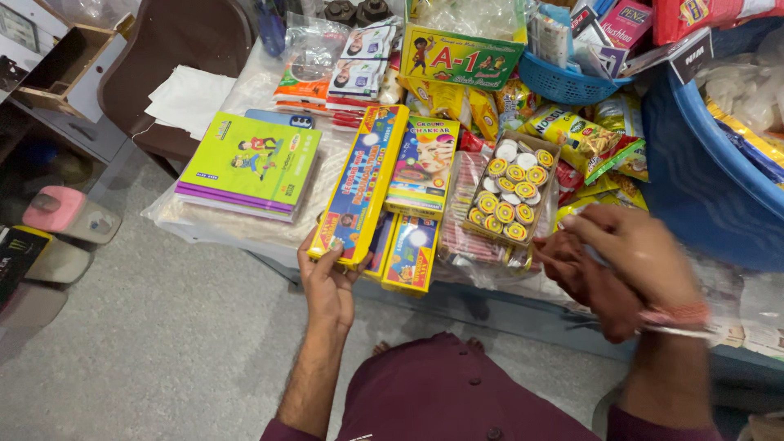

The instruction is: The person wipes the surfaces of several small cardboard boxes with a brown cloth. They pick up each box, wipe it on all sides, and place it back on a stack on the floor.

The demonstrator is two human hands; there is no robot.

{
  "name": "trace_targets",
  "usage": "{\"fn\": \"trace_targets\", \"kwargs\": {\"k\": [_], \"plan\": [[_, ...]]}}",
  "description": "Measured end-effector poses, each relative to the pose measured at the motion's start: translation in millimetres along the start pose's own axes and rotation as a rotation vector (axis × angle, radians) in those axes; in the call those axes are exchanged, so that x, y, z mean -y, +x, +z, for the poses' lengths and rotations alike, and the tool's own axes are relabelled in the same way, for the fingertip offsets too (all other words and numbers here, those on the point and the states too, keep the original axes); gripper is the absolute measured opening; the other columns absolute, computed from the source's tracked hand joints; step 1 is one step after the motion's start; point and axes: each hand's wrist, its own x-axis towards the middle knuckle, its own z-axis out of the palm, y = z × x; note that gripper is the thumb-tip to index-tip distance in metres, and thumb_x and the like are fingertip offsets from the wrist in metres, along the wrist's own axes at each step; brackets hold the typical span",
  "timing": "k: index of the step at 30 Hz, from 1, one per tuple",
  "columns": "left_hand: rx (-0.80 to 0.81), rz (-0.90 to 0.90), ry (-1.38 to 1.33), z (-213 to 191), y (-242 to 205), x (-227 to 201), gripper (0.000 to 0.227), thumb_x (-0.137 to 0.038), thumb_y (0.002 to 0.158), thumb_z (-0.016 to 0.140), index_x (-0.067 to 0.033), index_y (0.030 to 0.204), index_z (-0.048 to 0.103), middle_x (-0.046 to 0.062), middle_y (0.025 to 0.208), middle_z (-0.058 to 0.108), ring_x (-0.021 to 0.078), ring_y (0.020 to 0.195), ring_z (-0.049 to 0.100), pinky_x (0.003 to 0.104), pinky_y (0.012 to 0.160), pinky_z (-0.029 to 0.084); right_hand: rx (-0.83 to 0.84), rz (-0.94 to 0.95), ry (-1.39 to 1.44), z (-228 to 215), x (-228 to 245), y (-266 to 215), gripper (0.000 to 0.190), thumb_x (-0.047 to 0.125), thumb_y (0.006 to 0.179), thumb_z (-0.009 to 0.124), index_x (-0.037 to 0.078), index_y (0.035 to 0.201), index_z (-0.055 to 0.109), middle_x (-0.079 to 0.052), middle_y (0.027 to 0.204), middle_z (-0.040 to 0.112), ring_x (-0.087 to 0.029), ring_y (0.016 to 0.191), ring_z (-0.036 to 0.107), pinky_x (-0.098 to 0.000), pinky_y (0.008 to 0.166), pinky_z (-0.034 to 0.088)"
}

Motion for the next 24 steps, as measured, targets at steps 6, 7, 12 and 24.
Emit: {"fn": "trace_targets", "kwargs": {"k": [6,7,12,24], "plan": [[-0.017,0.011,-0.002,-1,1,5,0.053,-0.005,0.088,0.059,-0.0142,0.138,0.043,0.015,0.133,0.058,0.0317,0.111,0.068,0.052,0.081,0.064,0.166,-0.158,0.290,23,39,0,0.024,0.022,0.092,0.067,-0.002,0.095,0.072,-0.007,0.082,0.076,-0.016,0.079,0.071,-0.0318,0.074,0.055],[-0.022,0.018,-0.009,-2,2,6,0.053,-0.006,0.088,0.059,-0.0140,0.138,0.043,0.016,0.132,0.059,0.0319,0.110,0.068,0.052,0.081,0.064,0.161,-0.252,0.385,42,44,1,0.024,0.020,0.093,0.067,-0.001,0.104,0.071,-0.007,0.091,0.076,-0.016,0.087,0.071,-0.0308,0.078,0.055],[-0.046,0.058,-0.046,-3,-3,5,0.054,-0.005,0.087,0.061,-0.0146,0.138,0.044,0.015,0.131,0.059,0.0319,0.110,0.068,0.052,0.080,0.064,0.282,0.003,0.184,166,71,32,0.051,0.021,0.094,0.065,0.007,0.142,0.056,-0.014,0.100,0.075,-0.022,0.091,0.071,-0.0362,0.083,0.055],[-0.049,0.095,0.041,-19,-3,-20,0.055,-0.004,0.086,0.061,-0.0150,0.138,0.045,0.010,0.130,0.060,0.0264,0.111,0.065,0.049,0.081,0.061,0.780,-0.038,2.133,233,102,65,0.039,0.029,0.113,0.044,0.002,0.140,0.053,-0.014,0.131,0.063,-0.028,0.121,0.062,-0.0445,0.109,0.050]]}}
